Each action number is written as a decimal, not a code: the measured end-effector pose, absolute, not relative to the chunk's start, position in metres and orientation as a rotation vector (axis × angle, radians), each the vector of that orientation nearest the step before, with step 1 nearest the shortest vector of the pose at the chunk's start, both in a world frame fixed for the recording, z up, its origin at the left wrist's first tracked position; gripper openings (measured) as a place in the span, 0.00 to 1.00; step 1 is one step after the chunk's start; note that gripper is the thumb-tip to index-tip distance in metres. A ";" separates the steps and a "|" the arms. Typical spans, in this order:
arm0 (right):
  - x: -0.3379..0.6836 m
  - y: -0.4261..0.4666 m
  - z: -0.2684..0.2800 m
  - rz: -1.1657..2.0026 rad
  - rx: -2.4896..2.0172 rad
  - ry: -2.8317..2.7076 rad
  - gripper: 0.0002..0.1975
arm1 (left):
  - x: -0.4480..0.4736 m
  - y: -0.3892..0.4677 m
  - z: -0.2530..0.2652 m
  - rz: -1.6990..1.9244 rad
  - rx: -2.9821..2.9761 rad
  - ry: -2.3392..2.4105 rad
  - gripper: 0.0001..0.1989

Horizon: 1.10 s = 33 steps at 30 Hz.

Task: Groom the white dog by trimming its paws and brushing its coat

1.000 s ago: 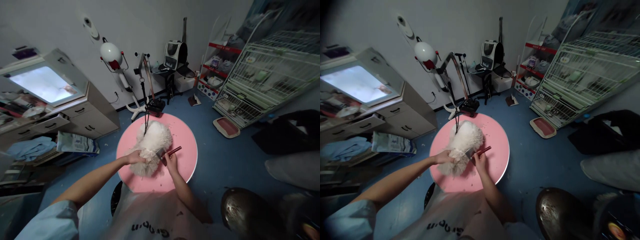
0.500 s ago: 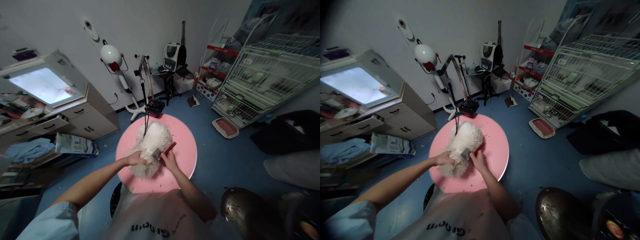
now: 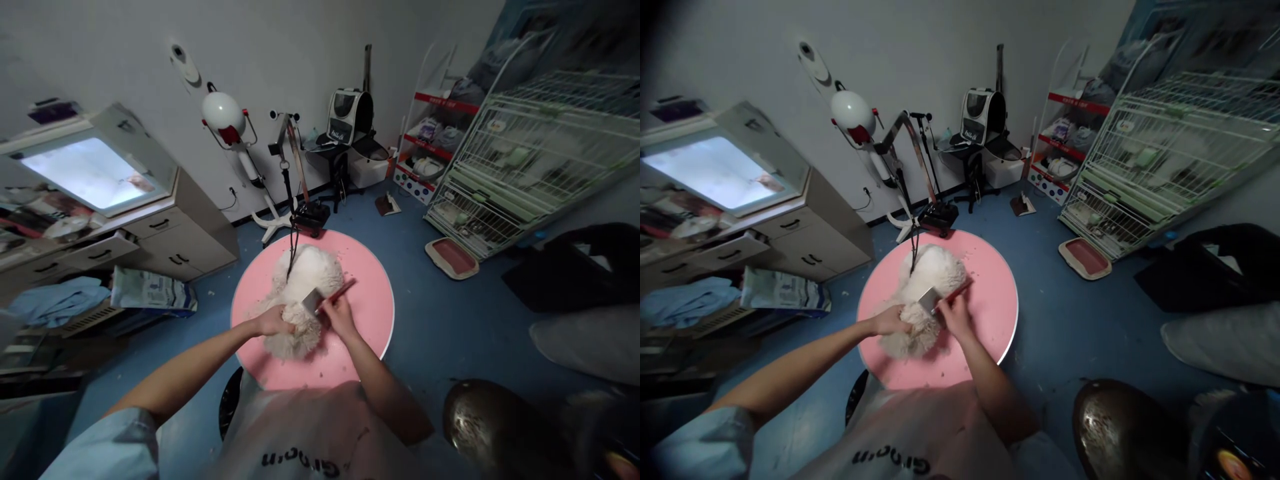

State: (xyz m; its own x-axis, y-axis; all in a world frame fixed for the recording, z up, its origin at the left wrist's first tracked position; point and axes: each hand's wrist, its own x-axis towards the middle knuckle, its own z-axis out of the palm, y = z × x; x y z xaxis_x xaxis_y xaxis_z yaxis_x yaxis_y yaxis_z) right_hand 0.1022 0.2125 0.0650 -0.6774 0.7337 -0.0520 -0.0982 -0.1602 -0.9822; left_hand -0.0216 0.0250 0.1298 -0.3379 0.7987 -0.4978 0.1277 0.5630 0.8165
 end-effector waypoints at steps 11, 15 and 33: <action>0.093 0.214 0.078 1.763 -0.786 -1.734 0.10 | -0.018 0.031 0.130 0.871 0.833 1.824 0.21; 0.094 0.215 0.079 1.849 -0.691 -1.695 0.11 | -0.020 0.031 0.127 0.858 0.791 1.805 0.20; 0.096 0.226 0.091 1.824 -0.701 -1.784 0.10 | -0.023 0.035 0.128 0.837 0.826 1.829 0.22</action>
State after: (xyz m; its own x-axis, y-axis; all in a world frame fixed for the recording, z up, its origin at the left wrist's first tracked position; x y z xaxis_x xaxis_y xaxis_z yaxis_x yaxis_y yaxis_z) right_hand 0.0958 0.2261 0.0914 -0.7478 0.6635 -0.0224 0.0078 -0.0250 -0.9997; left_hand -0.0227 0.0354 0.1277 -0.3416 0.8179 -0.4630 0.1843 0.5414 0.8203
